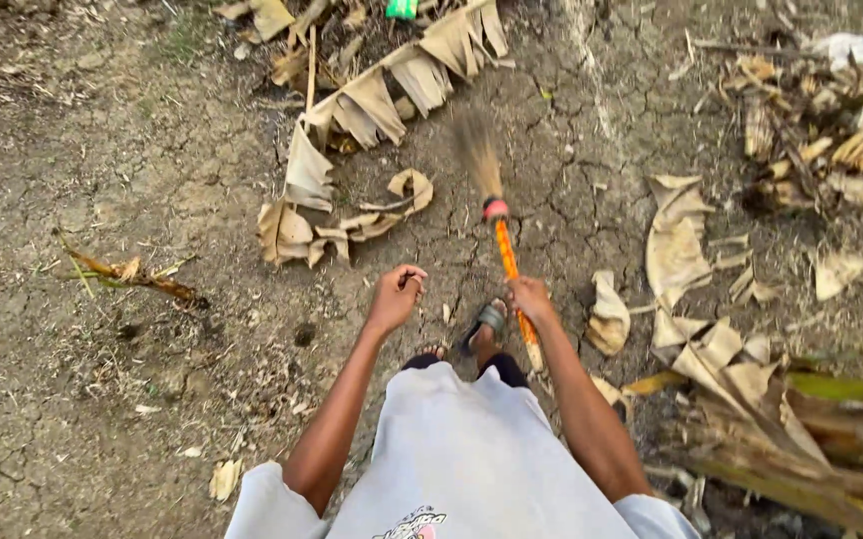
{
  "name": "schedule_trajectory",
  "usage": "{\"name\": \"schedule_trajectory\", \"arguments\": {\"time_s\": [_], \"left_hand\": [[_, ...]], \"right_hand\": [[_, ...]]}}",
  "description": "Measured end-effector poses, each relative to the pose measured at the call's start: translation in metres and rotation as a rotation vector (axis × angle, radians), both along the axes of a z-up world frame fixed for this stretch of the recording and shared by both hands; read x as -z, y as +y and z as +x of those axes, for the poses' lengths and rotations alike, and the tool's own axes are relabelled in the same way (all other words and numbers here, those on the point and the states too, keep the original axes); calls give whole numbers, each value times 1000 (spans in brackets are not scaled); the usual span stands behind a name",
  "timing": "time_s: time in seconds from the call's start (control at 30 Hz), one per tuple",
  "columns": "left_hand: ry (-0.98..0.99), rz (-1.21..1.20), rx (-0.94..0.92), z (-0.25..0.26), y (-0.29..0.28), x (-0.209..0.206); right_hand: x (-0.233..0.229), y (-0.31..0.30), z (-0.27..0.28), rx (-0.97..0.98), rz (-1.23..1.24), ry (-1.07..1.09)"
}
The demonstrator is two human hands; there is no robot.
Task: Sweeping and gathering dried banana leaves and debris in an outdoor garden area.
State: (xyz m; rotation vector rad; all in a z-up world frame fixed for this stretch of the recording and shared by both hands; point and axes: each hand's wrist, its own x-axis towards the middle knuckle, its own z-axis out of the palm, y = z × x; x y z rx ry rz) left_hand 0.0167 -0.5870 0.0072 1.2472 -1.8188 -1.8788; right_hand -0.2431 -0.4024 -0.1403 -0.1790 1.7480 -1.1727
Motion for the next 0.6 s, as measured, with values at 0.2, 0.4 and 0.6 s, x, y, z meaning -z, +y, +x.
{"name": "schedule_trajectory", "arguments": {"time_s": [0.2, 0.4, 0.6], "left_hand": [[89, -79, -40, -97, -20, -3], [158, -67, -172, -166, -53, -5], [232, -104, -368, -155, -59, 13]], "right_hand": [[77, 2, -68, -180, 87, -349], [93, -55, -126, -523, 33, -519], [23, -138, -148, -558, 105, -476]]}}
